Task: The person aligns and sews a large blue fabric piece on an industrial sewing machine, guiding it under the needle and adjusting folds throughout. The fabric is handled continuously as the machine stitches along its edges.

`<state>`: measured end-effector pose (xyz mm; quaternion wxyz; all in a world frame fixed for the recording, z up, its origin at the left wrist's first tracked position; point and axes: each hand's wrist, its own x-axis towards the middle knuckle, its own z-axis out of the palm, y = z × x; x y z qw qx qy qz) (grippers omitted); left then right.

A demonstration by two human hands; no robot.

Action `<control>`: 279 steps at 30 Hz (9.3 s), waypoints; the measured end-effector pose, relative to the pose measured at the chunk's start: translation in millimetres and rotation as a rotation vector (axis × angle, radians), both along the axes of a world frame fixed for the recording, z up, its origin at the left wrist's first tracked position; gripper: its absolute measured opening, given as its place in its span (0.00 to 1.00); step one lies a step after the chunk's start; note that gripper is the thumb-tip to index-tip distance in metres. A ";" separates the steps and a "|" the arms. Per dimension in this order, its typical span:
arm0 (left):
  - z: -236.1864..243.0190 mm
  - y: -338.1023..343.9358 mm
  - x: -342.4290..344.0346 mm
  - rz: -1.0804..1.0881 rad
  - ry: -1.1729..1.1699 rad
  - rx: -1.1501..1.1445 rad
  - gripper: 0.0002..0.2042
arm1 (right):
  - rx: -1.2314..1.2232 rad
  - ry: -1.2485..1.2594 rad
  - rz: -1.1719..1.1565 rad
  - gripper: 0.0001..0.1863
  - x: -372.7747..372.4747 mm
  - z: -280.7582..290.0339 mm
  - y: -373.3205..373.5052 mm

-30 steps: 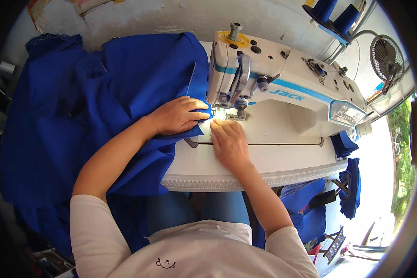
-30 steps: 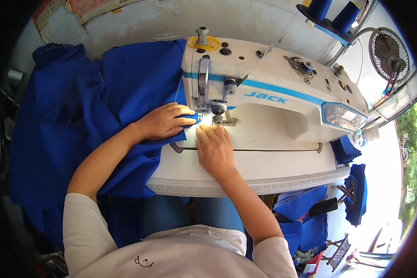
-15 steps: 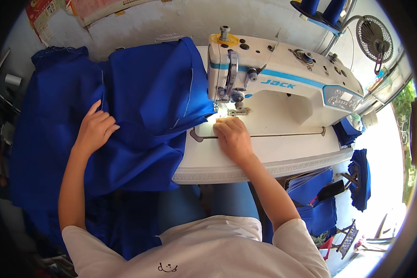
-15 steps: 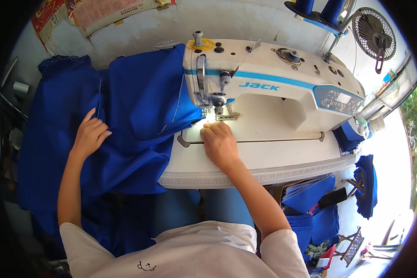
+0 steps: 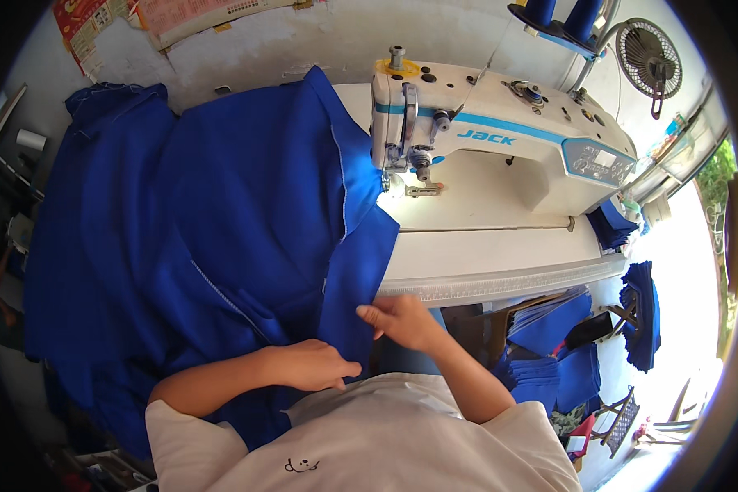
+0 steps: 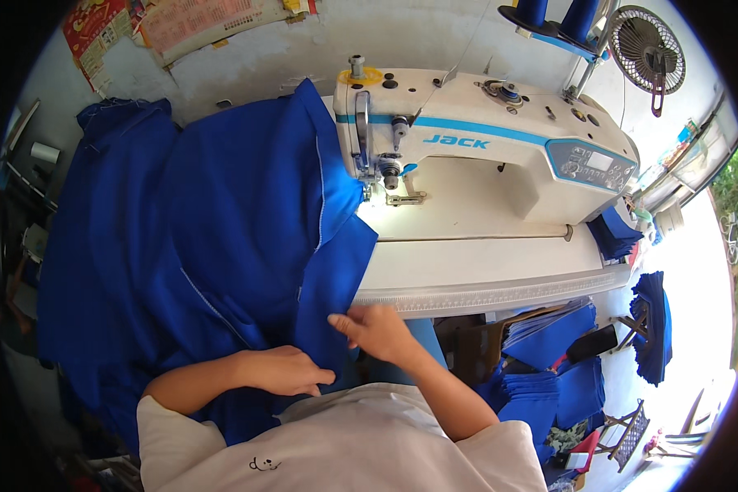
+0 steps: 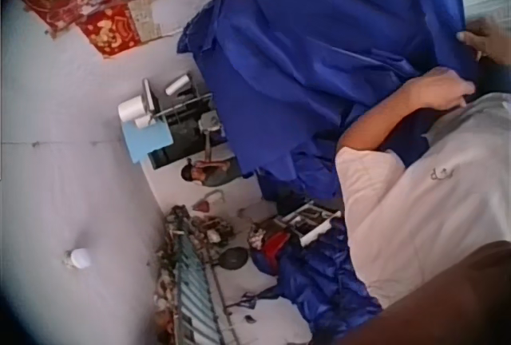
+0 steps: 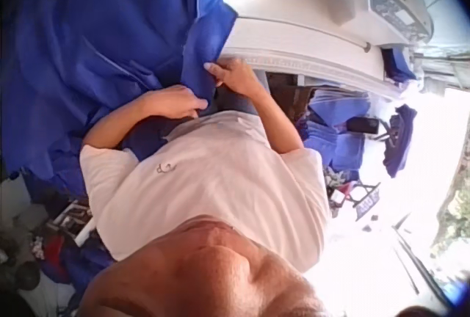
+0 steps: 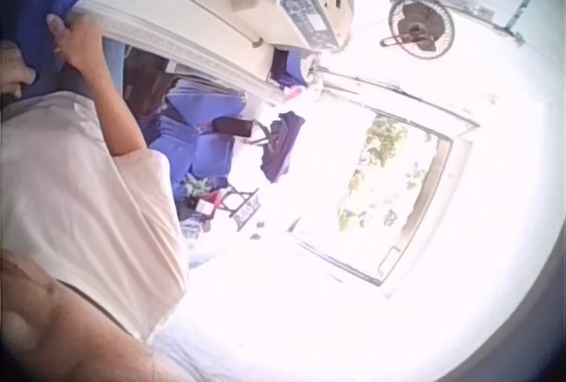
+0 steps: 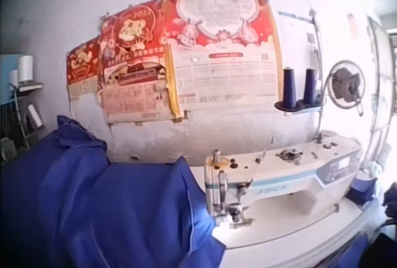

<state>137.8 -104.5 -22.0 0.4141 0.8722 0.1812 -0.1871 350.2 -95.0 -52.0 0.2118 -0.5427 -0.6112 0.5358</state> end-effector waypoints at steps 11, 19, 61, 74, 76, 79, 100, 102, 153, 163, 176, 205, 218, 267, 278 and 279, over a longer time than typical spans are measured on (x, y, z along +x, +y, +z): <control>-48.8 156.7 -34.2 0.990 -0.079 0.989 0.30 | 0.597 -0.325 -0.257 0.06 62.1 -81.3 -57.3; -34.2 71.8 -55.3 0.982 0.198 0.991 0.33 | 0.087 0.189 -0.500 0.11 67.5 -90.8 -86.4; -51.7 123.9 55.8 0.551 -0.587 1.021 0.15 | 0.993 -0.535 -0.455 0.05 35.6 -21.7 45.6; -54.9 194.3 51.7 0.448 -0.817 0.995 0.12 | 0.939 -0.574 -0.457 0.10 42.4 -17.6 101.1; -54.7 195.5 51.8 0.475 -0.796 0.985 0.09 | 0.854 -0.534 -0.487 0.13 42.9 -16.8 101.9; -37.0 163.3 68.2 0.649 -0.176 1.036 0.10 | 0.638 -0.391 -0.515 0.18 52.4 -6.8 85.4; -36.6 169.0 31.7 0.104 -0.551 0.933 0.18 | 0.399 -0.513 -0.522 0.10 126.1 38.4 8.1; -31.3 166.1 34.0 0.088 -0.492 0.953 0.19 | 0.854 -0.631 -0.442 0.10 105.5 42.7 25.6; -13.4 154.3 59.4 0.549 -0.384 0.834 0.11 | 1.135 -0.471 -0.237 0.09 26.8 -19.1 72.7; -62.9 169.2 80.8 0.755 -0.662 0.981 0.09 | 1.124 -0.467 -0.227 0.11 23.7 -20.2 75.4; -59.8 202.7 68.8 0.620 -0.834 0.966 0.07 | 1.052 -0.462 -0.294 0.11 15.5 -24.5 92.4; -57.8 188.8 72.7 0.699 -0.777 0.924 0.04 | 1.035 -0.548 -0.315 0.13 10.4 -25.0 91.8; -59.6 213.3 66.5 0.546 -0.870 1.035 0.02 | 0.895 -0.437 -0.361 0.13 11.9 -21.8 96.5; -31.3 -11.3 -61.9 0.827 -0.224 1.055 0.25 | 0.121 0.360 -0.603 0.11 63.9 -54.8 -83.4; -13.8 175.0 -86.4 0.971 0.051 1.077 0.15 | -0.069 0.932 -0.524 0.10 128.5 -13.2 -61.4; -10.3 200.2 -68.4 0.978 0.116 1.068 0.16 | -0.056 0.840 -0.457 0.12 125.5 -23.1 -64.5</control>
